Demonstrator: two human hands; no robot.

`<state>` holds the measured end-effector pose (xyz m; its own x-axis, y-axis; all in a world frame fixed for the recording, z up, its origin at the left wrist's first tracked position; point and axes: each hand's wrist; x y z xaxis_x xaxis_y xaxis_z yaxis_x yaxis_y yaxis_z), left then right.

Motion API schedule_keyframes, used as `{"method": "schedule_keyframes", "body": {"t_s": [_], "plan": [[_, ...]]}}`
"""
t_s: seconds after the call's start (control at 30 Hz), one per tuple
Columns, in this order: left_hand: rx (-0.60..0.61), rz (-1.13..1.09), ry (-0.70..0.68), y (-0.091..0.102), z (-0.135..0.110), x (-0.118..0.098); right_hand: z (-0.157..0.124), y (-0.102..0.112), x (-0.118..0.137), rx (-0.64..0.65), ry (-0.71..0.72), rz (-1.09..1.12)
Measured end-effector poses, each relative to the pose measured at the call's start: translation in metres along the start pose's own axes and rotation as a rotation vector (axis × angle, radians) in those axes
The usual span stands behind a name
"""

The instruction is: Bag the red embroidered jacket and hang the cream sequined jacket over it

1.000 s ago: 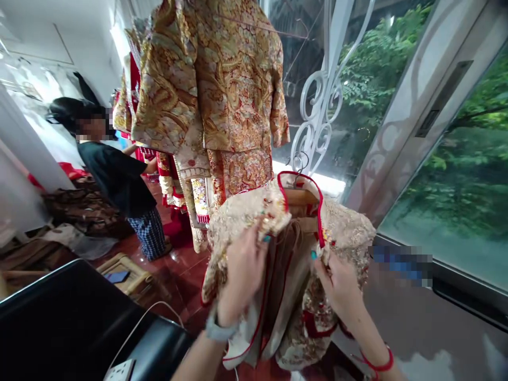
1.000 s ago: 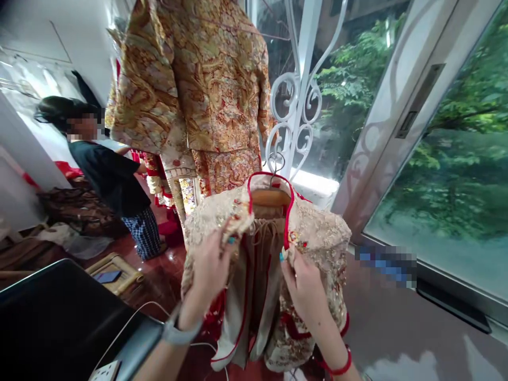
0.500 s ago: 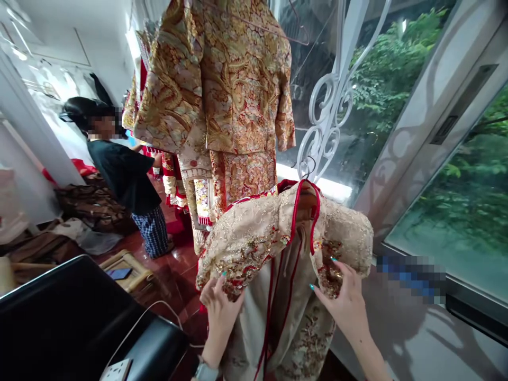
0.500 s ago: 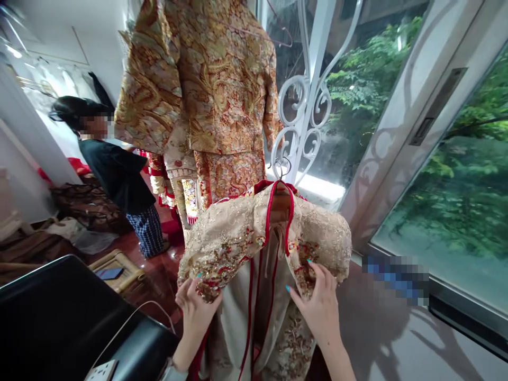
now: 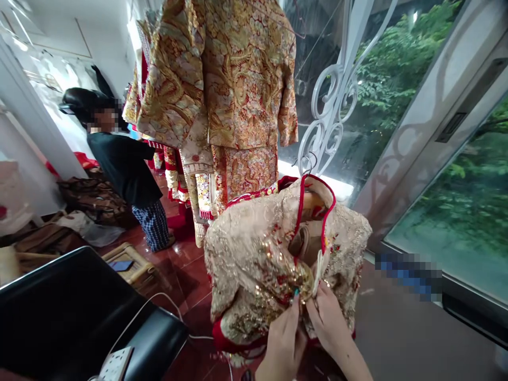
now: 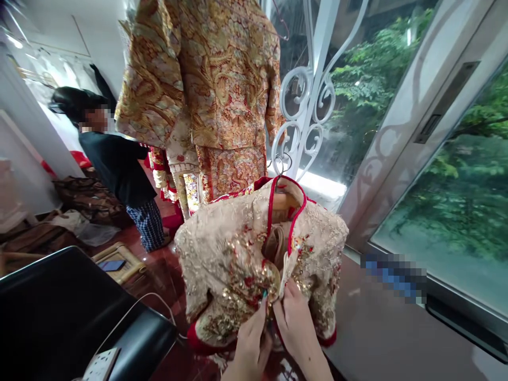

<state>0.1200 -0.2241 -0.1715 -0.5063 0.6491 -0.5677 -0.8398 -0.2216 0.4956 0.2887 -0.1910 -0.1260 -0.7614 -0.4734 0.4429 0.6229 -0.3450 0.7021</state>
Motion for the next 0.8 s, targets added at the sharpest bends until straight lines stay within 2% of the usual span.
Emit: {"method": "schedule_keyframes", "body": {"t_s": [0.07,0.1,0.17,0.27,0.37,0.43,0.5,0.53,0.57,0.6,0.63,0.67,0.7,0.73,0.77,0.8], "plan": [[0.123,0.011,0.112,-0.036,-0.007,0.011,0.001,-0.004,0.004,0.019,-0.094,0.021],[0.169,0.013,0.192,-0.047,-0.008,0.02,0.003,-0.008,0.003,0.025,-0.126,0.01],[0.197,-0.012,0.284,-0.056,-0.005,0.036,0.007,-0.016,-0.002,0.04,-0.143,-0.032],[0.184,-0.068,0.262,-0.049,0.01,0.047,0.016,-0.028,-0.005,0.091,-0.105,-0.086],[0.165,-0.016,0.365,-0.033,0.029,0.049,0.023,-0.029,-0.004,0.099,-0.115,-0.142],[0.203,-0.012,0.373,-0.017,0.034,0.05,0.03,-0.014,-0.008,0.159,-0.098,-0.147],[0.25,-0.073,0.304,0.003,0.026,0.056,0.044,0.016,-0.022,0.274,-0.052,-0.089],[0.199,-0.098,0.277,0.015,0.018,0.062,0.054,0.035,-0.031,0.291,-0.034,-0.061],[0.071,-0.105,0.278,0.028,0.007,0.07,0.065,0.056,-0.042,0.227,-0.035,-0.044],[-0.13,-0.088,0.312,0.04,-0.005,0.08,0.079,0.076,-0.053,0.045,-0.049,-0.07],[-0.388,-0.049,0.387,0.052,-0.017,0.092,0.095,0.094,-0.063,-0.154,-0.043,-0.142],[-0.628,-0.009,0.513,0.063,-0.027,0.105,0.111,0.11,-0.072,-0.289,-0.023,-0.24],[-0.781,-0.01,0.67,0.072,-0.034,0.119,0.127,0.121,-0.079,-0.318,0.02,-0.311],[-0.828,-0.061,0.831,0.08,-0.038,0.133,0.143,0.128,-0.085,-0.27,0.07,-0.355],[-0.796,-0.144,0.971,0.085,-0.039,0.145,0.157,0.131,-0.088,-0.18,0.116,-0.381],[-0.713,-0.243,1.068,0.089,-0.037,0.156,0.17,0.131,-0.089,-0.079,0.152,-0.392]]}}
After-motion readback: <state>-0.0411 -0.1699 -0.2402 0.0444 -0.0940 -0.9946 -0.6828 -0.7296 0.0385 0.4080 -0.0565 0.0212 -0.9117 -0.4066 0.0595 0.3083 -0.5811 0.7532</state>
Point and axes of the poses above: each hand's wrist, its own z-axis towards the middle knuckle, its own y-axis out of the back of the hand, x = y × z, and after that the axes turned 5 degrees about -z, right-handed
